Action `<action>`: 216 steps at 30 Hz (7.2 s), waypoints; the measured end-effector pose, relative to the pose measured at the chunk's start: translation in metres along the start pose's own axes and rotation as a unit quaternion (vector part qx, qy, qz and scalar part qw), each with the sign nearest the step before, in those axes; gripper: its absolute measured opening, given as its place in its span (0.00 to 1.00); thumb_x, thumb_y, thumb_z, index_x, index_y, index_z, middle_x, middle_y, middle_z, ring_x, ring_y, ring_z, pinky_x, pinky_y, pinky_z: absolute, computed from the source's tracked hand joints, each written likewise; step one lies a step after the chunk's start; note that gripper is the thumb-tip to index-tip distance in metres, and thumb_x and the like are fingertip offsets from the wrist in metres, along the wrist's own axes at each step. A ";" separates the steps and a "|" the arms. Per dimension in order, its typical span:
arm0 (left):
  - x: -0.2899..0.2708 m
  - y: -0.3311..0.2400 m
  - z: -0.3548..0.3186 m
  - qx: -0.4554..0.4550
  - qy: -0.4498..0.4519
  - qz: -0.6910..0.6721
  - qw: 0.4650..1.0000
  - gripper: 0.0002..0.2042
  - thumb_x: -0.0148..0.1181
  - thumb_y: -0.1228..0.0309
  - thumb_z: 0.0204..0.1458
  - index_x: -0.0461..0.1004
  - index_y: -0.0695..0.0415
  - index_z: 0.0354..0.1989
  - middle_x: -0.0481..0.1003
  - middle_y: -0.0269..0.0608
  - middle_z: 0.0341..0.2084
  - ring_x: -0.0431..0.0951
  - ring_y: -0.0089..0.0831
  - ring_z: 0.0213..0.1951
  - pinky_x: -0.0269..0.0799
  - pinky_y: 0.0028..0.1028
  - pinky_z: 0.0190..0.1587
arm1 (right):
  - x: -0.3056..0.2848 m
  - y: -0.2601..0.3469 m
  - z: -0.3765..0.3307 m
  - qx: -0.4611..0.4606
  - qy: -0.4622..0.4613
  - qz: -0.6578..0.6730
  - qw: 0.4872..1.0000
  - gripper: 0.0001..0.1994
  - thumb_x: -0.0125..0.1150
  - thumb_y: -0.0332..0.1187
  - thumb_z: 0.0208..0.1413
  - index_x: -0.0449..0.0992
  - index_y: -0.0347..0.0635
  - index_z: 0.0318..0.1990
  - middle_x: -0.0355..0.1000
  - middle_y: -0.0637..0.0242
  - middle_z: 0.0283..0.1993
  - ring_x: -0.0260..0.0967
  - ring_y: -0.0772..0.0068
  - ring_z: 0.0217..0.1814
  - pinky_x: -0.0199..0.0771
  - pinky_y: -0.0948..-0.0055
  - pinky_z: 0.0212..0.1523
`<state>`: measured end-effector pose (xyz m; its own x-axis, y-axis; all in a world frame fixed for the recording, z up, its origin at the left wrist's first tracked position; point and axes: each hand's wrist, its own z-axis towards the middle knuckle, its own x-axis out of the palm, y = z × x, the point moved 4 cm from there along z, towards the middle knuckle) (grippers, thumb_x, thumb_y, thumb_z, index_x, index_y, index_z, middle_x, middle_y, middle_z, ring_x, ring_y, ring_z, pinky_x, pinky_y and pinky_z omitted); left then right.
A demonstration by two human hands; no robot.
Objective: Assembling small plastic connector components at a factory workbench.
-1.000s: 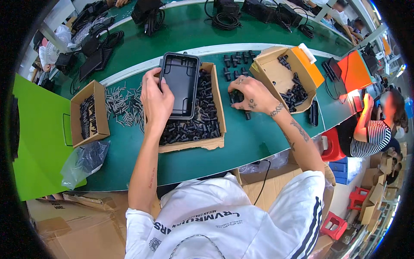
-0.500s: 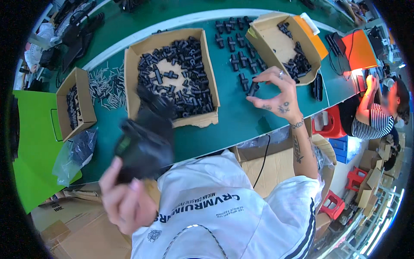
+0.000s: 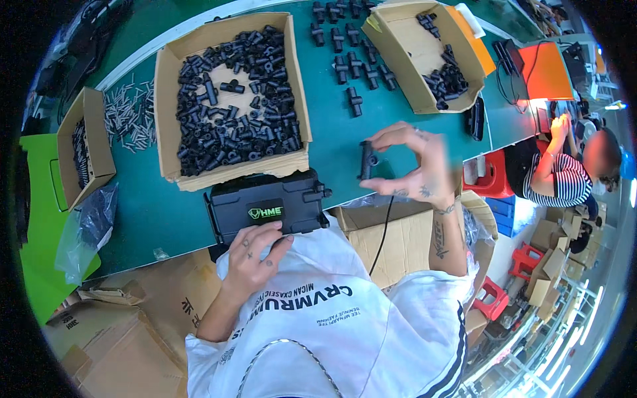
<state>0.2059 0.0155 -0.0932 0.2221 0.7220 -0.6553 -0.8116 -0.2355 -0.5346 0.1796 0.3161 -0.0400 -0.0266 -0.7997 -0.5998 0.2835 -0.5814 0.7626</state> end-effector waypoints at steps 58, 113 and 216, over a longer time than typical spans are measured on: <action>0.060 0.009 0.050 -0.415 -0.147 -0.512 0.738 0.14 0.46 0.64 0.69 0.61 0.59 0.31 0.60 0.29 0.17 0.57 0.14 0.23 0.54 0.23 0.23 | 0.073 0.064 -0.001 -0.103 0.039 0.055 0.992 0.16 0.79 0.29 0.35 0.85 0.44 0.37 0.75 0.55 0.48 0.74 0.64 0.40 0.75 0.73 0.31; 0.038 0.011 0.063 -0.388 -0.135 -0.456 0.790 0.19 0.34 0.62 0.71 0.64 0.61 0.31 0.64 0.33 0.25 0.60 0.19 0.28 0.59 0.22 0.32 | 0.070 0.083 0.003 -0.025 0.016 0.035 0.999 0.21 0.77 0.24 0.37 0.82 0.36 0.44 0.74 0.55 0.44 0.75 0.62 0.39 0.76 0.72 0.34; 0.017 0.029 0.042 -0.082 0.092 0.010 0.992 0.25 0.59 0.73 0.43 0.72 0.65 0.55 0.72 0.49 0.49 0.72 0.45 0.52 0.66 0.47 0.60 | 0.073 0.039 -0.011 -0.063 0.133 -0.095 0.985 0.20 0.78 0.29 0.34 0.82 0.35 0.40 0.74 0.63 0.30 0.70 0.62 0.30 0.71 0.69 0.31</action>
<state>0.1634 0.0485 -0.0974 0.3129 0.5889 -0.7452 -0.7218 -0.3625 -0.5896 0.1995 0.2368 -0.0570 0.1570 -0.6012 -0.7836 0.4148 -0.6799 0.6047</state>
